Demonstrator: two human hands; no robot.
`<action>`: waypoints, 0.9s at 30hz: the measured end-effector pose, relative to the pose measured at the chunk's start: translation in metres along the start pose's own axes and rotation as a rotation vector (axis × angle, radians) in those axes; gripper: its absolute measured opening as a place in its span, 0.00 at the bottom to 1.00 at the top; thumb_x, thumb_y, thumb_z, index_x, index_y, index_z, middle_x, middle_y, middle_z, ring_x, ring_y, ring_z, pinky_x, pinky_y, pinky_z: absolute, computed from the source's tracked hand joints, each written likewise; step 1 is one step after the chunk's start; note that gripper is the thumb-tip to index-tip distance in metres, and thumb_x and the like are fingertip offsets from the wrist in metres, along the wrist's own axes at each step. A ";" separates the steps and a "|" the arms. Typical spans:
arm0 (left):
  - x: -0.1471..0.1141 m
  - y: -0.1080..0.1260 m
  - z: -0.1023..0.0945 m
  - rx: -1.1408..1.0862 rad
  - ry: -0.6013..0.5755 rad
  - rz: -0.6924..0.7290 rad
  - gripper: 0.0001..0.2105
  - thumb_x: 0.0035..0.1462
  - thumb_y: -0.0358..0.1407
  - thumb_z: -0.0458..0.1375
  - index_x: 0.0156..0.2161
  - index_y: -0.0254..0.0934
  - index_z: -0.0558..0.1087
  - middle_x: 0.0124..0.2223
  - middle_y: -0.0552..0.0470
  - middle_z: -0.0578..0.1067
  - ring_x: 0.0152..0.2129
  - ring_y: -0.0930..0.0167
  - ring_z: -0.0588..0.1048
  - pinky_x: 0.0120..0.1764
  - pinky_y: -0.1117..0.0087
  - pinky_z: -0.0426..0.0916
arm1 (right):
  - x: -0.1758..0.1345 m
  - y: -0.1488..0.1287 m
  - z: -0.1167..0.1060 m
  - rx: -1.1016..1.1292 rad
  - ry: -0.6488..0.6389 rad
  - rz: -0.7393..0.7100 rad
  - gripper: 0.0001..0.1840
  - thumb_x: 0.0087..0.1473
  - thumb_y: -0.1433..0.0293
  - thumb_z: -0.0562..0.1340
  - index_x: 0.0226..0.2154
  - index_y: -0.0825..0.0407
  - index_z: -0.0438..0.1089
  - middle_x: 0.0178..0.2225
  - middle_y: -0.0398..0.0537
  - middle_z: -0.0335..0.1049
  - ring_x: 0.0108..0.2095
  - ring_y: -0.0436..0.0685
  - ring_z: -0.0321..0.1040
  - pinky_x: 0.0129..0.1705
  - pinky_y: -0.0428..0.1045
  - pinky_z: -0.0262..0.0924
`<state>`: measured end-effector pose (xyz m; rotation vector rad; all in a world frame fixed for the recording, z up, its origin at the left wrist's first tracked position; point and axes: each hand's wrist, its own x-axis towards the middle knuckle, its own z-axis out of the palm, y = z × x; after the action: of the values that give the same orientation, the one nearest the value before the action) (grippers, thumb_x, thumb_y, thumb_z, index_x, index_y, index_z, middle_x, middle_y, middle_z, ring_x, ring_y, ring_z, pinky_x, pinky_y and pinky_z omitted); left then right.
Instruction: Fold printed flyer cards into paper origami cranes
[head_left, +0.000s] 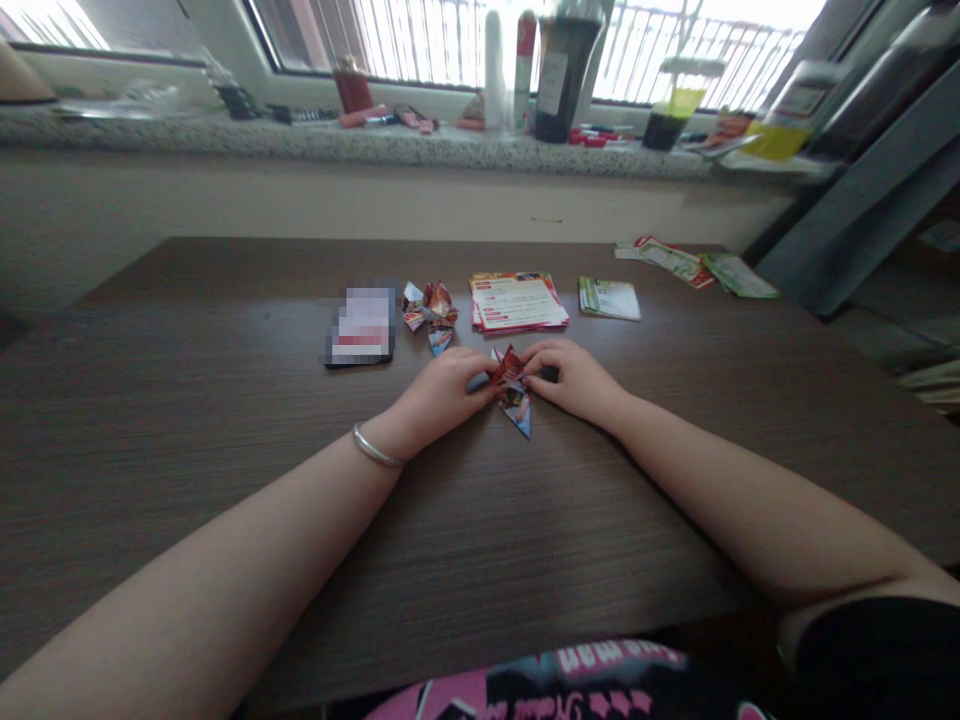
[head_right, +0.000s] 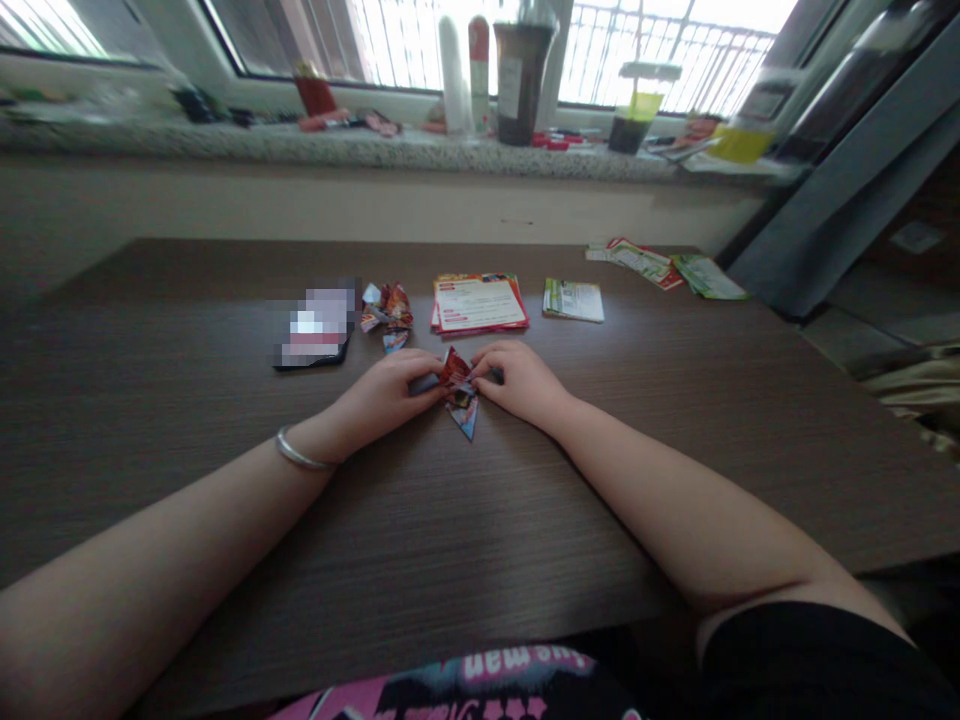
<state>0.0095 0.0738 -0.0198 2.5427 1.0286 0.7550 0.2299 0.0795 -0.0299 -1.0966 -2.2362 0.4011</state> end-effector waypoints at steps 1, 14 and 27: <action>0.000 0.000 0.000 0.010 0.000 -0.002 0.07 0.59 0.35 0.57 0.39 0.36 0.76 0.40 0.48 0.78 0.38 0.66 0.74 0.44 0.65 0.68 | 0.000 0.000 0.000 -0.001 0.003 -0.009 0.03 0.51 0.73 0.64 0.27 0.50 0.74 0.40 0.48 0.76 0.43 0.56 0.71 0.51 0.56 0.62; -0.001 -0.004 -0.002 0.213 -0.031 0.084 0.08 0.60 0.34 0.57 0.40 0.39 0.79 0.39 0.48 0.79 0.37 0.66 0.75 0.42 0.64 0.67 | -0.001 0.004 -0.005 -0.079 -0.114 -0.158 0.07 0.56 0.74 0.60 0.36 0.50 0.75 0.36 0.47 0.74 0.40 0.56 0.69 0.46 0.53 0.63; -0.002 -0.011 -0.002 0.129 -0.114 0.141 0.12 0.60 0.30 0.55 0.44 0.42 0.79 0.42 0.48 0.78 0.39 0.68 0.75 0.46 0.66 0.69 | -0.004 -0.001 -0.011 -0.146 -0.201 -0.207 0.11 0.57 0.73 0.59 0.38 0.49 0.77 0.40 0.49 0.75 0.43 0.56 0.70 0.47 0.52 0.64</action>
<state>0.0011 0.0807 -0.0237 2.7564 0.8960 0.5880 0.2381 0.0756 -0.0220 -0.9184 -2.5622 0.2743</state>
